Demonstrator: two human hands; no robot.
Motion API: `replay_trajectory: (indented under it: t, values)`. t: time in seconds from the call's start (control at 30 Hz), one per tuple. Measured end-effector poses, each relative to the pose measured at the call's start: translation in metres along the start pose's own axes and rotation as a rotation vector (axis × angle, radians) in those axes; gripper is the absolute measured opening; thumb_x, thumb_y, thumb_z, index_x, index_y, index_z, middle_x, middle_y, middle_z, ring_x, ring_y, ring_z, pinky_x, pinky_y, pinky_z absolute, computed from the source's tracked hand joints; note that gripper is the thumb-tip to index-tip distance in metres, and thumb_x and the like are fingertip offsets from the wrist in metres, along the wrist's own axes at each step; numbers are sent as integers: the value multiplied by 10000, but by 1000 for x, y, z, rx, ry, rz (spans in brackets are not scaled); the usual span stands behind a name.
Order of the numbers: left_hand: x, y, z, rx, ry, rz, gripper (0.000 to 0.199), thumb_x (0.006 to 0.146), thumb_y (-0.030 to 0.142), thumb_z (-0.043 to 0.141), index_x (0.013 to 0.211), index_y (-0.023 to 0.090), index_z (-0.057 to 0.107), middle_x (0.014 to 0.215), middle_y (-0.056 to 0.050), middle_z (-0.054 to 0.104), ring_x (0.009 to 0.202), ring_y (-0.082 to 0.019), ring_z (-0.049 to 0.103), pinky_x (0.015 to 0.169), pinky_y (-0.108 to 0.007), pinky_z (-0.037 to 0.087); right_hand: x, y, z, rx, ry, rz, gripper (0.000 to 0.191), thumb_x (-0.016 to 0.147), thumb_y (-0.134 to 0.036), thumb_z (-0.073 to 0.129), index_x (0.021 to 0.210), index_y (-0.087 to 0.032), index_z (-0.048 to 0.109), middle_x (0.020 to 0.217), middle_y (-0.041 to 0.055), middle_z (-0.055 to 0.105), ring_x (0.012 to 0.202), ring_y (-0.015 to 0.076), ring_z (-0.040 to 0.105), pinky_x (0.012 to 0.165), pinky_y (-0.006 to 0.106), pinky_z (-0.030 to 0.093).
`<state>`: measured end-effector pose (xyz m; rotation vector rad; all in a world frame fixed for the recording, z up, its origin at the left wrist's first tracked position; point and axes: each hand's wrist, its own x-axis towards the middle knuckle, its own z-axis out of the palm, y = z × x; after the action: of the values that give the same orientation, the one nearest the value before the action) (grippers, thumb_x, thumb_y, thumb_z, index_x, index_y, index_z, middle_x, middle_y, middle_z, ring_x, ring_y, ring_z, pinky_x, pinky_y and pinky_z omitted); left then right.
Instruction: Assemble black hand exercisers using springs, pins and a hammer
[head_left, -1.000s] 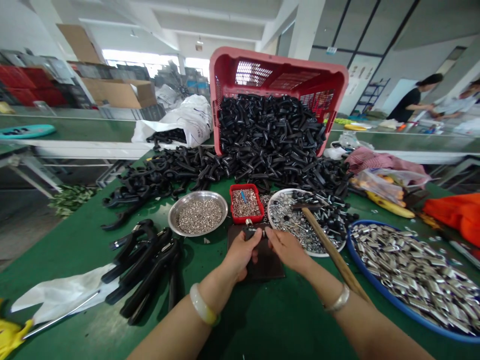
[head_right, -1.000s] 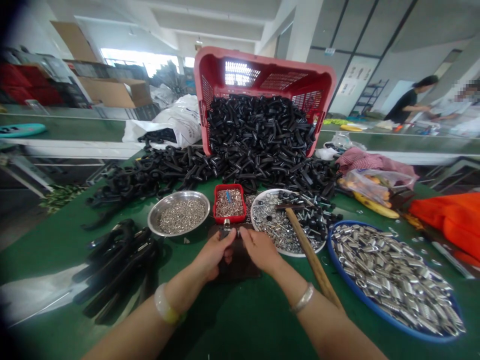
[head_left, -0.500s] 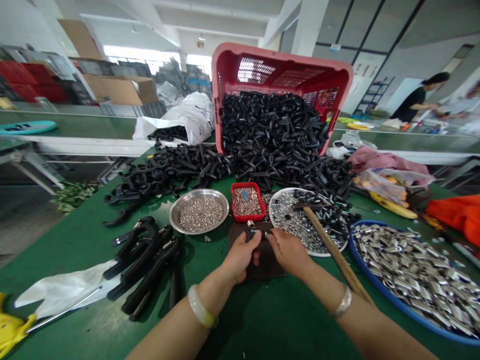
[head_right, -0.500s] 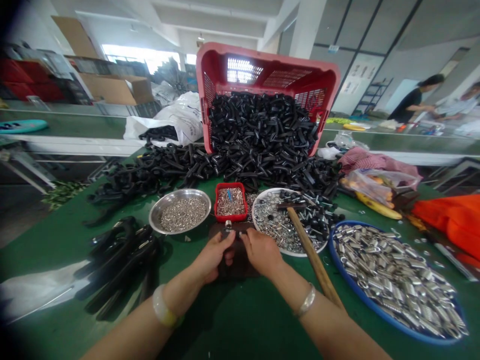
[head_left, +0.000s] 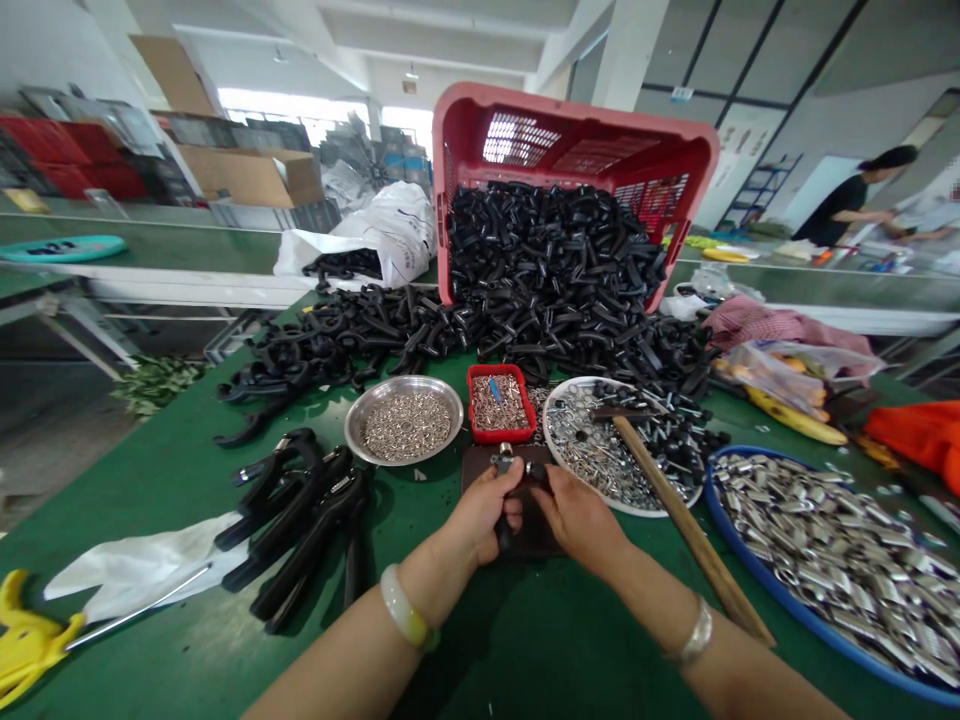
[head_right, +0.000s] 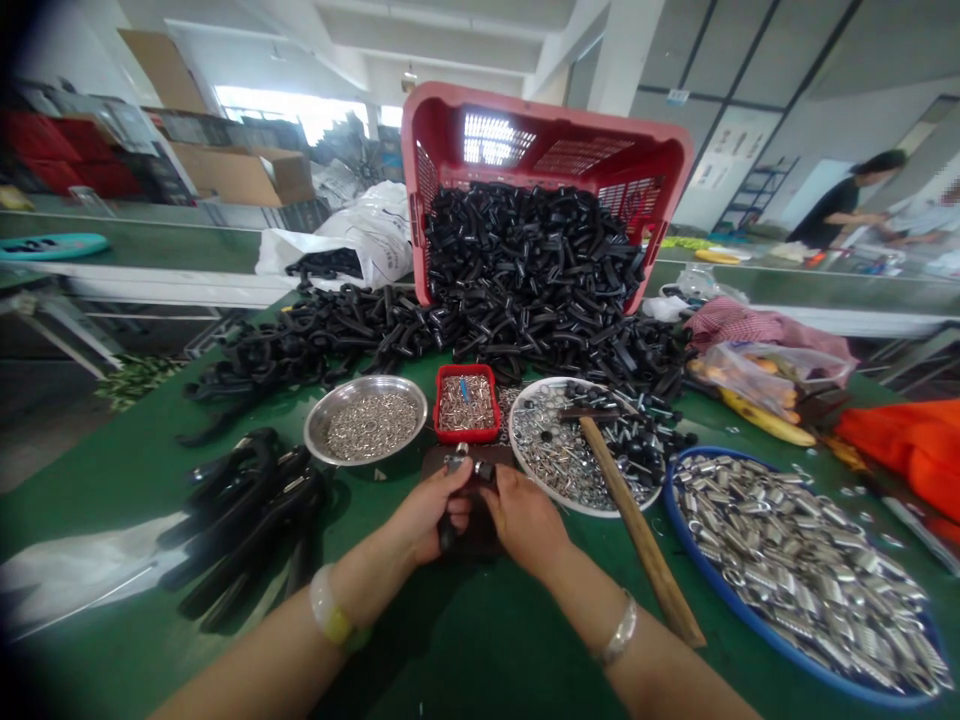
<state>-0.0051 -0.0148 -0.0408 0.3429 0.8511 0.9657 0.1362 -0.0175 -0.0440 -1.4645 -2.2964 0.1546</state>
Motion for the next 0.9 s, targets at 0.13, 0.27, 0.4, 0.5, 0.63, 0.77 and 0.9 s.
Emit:
replay_trajectory:
  t: [0.13, 0.27, 0.4, 0.5, 0.63, 0.77, 0.9]
  values:
    - [-3, 7, 1, -11, -43, -43, 307, 668, 333, 680, 799, 184, 446, 553, 89, 405, 337, 19, 316, 321, -82, 204, -1, 7, -6, 1, -36, 9, 291, 882, -352, 336, 960, -140, 518, 784, 87, 630, 705, 183, 605, 645, 300, 458]
    - [-3, 6, -1, -69, -86, -95, 287, 687, 328, 667, 811, 171, 460, 605, 73, 445, 343, 29, 326, 319, -75, 206, 2, 12, -12, 98, 70, -108, 313, 853, -293, 414, 1135, -162, 446, 937, 99, 640, 832, 194, 615, 721, 334, 479]
    - [-2, 6, -1, -128, -113, -155, 297, 713, 399, 623, 773, 147, 477, 591, 62, 444, 339, 25, 319, 313, -85, 192, 3, 11, -14, -20, 146, -197, 281, 864, -266, 378, 1086, -140, 496, 906, 128, 644, 824, 215, 612, 707, 348, 481]
    - [-2, 6, 1, -134, -128, -208, 397, 728, 517, 545, 720, 126, 480, 556, 48, 445, 327, 15, 289, 305, -109, 184, 4, 4, -21, -144, 104, -152, 295, 863, -294, 370, 1039, -116, 526, 856, 146, 636, 765, 231, 605, 653, 342, 466]
    - [-5, 1, 3, 62, -66, 50, 407, 694, 557, 556, 744, 166, 456, 463, 83, 376, 322, -24, 302, 320, -141, 222, 7, -8, -34, -47, 15, -73, 267, 862, -334, 360, 890, -138, 539, 780, 102, 611, 710, 200, 573, 624, 302, 423]
    - [-6, -10, 0, 275, -33, 253, 442, 682, 608, 518, 785, 183, 452, 408, 96, 358, 319, -48, 315, 325, -161, 226, 7, -16, -37, 290, -156, 70, 337, 858, -438, 327, 695, -182, 473, 599, 11, 507, 562, 133, 478, 539, 256, 358]
    - [-6, -16, -1, 311, 12, 280, 454, 641, 598, 565, 771, 174, 468, 396, 91, 390, 322, -42, 313, 330, -164, 199, 8, -18, -29, 912, -508, 518, 521, 812, -630, 163, 638, -199, 398, 434, -78, 300, 360, 70, 245, 365, 190, 187]
